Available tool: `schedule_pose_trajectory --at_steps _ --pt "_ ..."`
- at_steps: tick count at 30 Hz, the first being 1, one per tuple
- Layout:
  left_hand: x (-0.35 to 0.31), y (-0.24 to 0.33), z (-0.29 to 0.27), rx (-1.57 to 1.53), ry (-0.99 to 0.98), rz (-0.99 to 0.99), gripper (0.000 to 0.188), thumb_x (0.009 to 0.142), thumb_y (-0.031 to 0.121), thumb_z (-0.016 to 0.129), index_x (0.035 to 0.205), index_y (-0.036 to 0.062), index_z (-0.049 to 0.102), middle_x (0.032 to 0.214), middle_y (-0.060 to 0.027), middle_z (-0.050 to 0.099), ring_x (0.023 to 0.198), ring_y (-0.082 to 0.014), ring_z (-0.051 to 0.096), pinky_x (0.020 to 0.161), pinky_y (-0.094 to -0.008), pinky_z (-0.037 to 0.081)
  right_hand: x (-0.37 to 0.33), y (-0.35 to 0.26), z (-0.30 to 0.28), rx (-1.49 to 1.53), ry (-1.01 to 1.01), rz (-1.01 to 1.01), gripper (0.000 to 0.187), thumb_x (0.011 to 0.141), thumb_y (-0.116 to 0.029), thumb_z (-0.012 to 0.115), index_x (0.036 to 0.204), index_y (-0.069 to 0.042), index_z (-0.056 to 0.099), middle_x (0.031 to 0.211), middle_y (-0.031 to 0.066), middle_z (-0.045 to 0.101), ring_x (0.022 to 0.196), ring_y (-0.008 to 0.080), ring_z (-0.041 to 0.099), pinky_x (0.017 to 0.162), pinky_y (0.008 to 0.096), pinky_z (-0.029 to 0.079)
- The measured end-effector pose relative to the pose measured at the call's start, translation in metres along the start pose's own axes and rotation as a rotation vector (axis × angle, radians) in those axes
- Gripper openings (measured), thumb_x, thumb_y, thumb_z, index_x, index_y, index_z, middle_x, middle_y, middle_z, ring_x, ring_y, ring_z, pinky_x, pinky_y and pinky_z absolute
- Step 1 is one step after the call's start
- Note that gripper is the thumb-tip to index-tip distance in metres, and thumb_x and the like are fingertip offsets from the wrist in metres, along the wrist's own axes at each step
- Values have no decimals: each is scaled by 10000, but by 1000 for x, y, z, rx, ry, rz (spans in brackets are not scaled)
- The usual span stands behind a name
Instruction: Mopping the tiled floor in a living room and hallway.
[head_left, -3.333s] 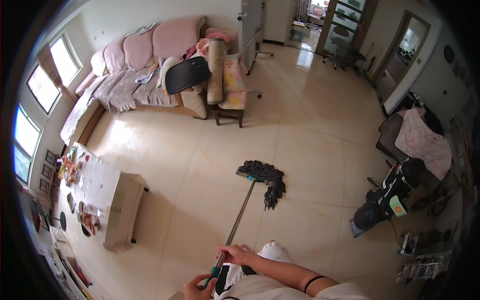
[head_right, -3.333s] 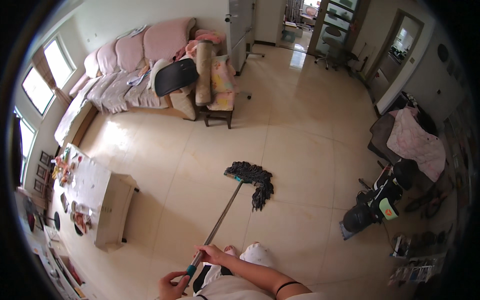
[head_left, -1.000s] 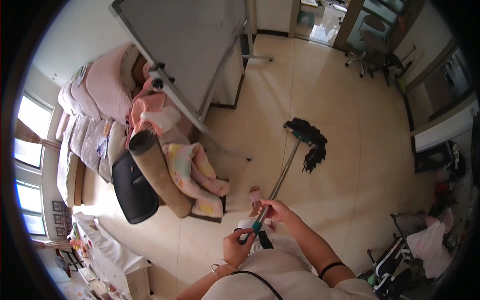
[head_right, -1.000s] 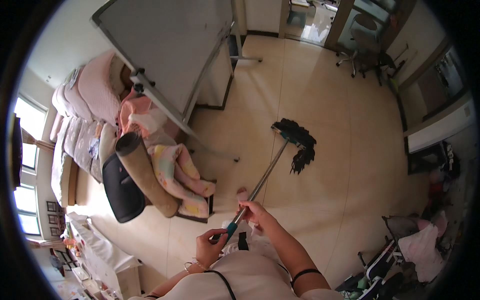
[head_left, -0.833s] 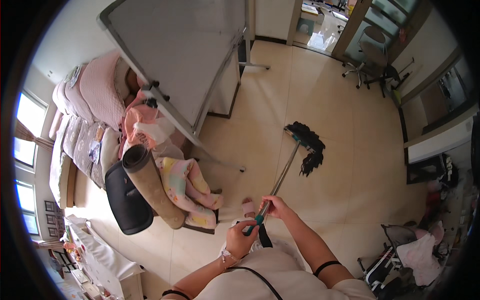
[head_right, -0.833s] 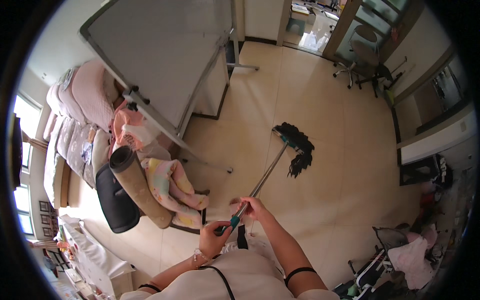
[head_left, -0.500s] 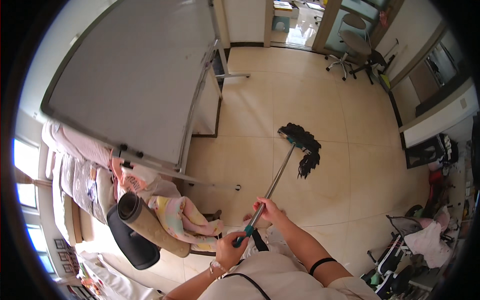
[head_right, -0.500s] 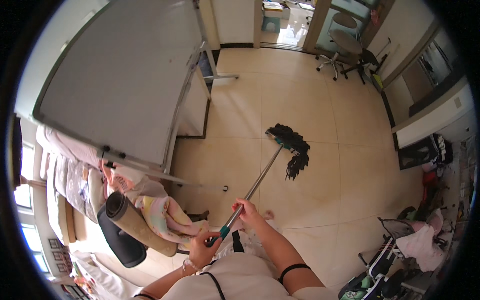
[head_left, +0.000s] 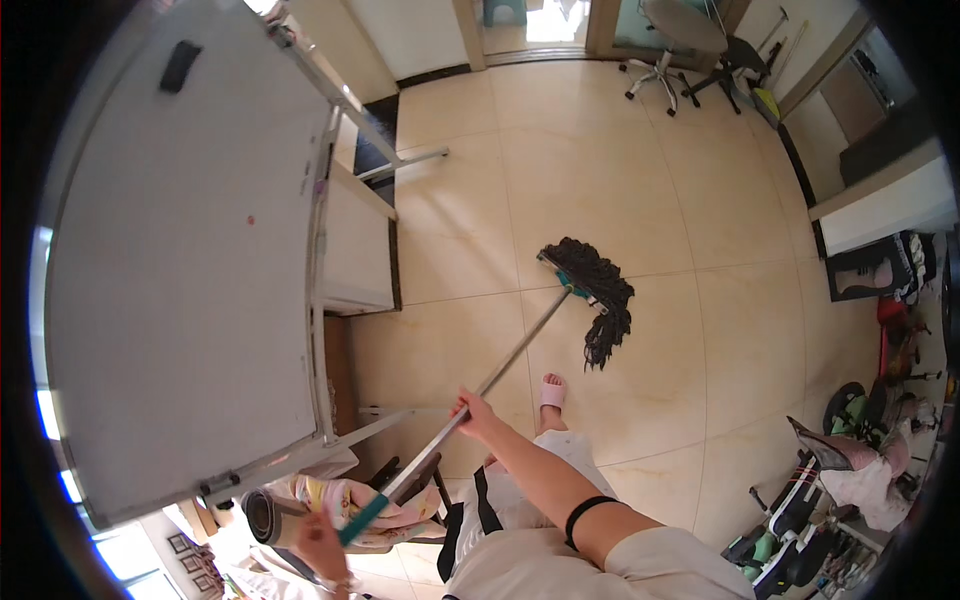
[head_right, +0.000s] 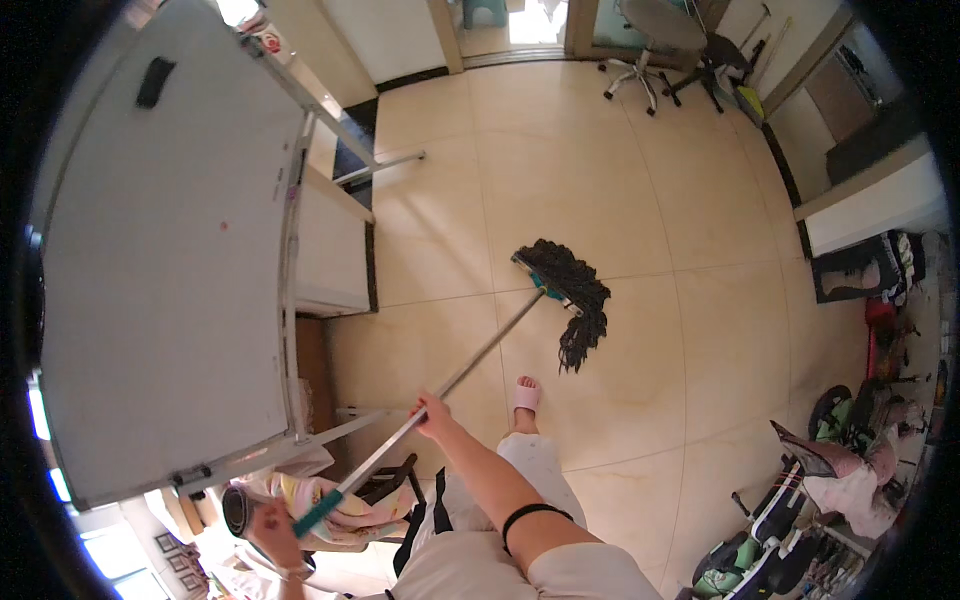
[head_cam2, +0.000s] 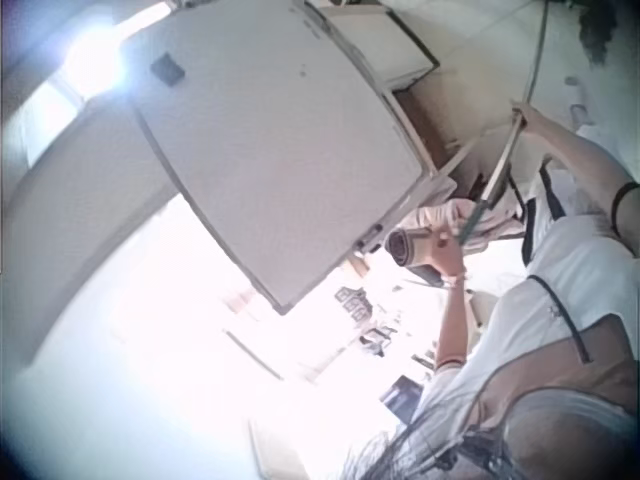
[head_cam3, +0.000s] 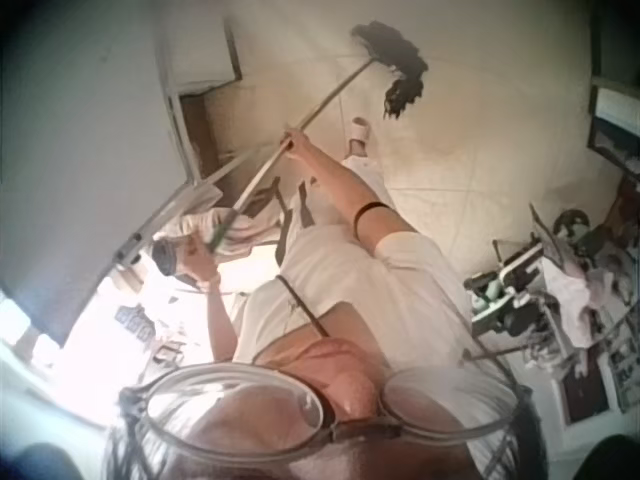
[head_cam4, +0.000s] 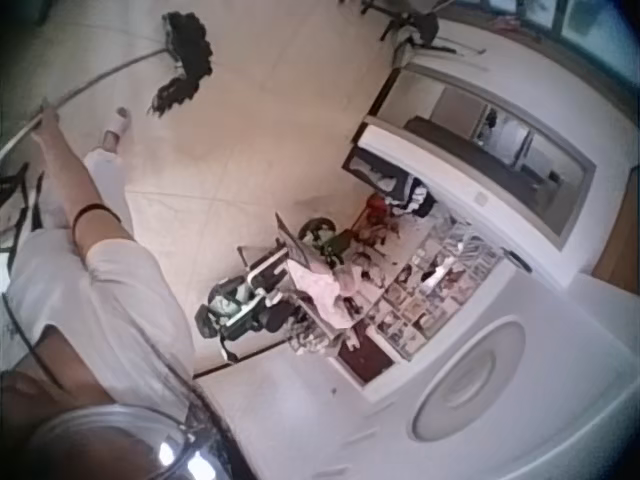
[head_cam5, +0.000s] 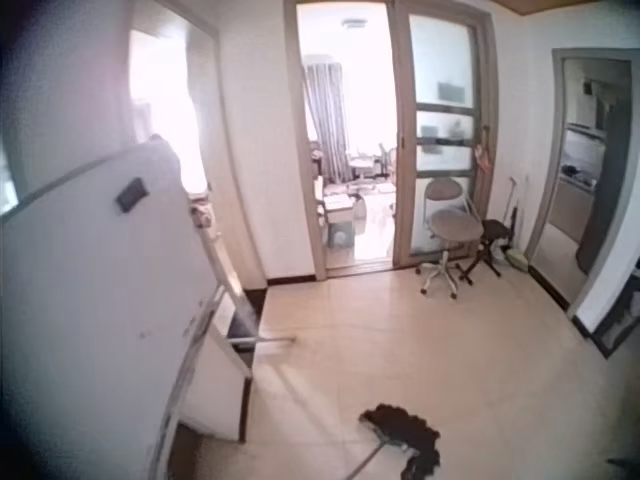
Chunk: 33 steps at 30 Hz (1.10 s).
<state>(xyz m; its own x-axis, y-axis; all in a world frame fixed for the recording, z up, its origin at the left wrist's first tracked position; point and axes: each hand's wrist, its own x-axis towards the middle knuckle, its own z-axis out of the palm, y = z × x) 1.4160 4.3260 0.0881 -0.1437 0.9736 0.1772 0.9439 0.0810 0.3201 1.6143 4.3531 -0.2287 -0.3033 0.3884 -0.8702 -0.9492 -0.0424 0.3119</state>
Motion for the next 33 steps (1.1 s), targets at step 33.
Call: schedule_pose_trajectory --at_steps 33 --pt "65 343 183 -508 -609 1308 284 678 207 622 486 77 456 442 -61 465 383 -219 474 359 -299 366 -85 -203 -130 814 -146 -752 316 675 -70 465 437 -155 276 391 -36 273 372 108 328 444 230 361"
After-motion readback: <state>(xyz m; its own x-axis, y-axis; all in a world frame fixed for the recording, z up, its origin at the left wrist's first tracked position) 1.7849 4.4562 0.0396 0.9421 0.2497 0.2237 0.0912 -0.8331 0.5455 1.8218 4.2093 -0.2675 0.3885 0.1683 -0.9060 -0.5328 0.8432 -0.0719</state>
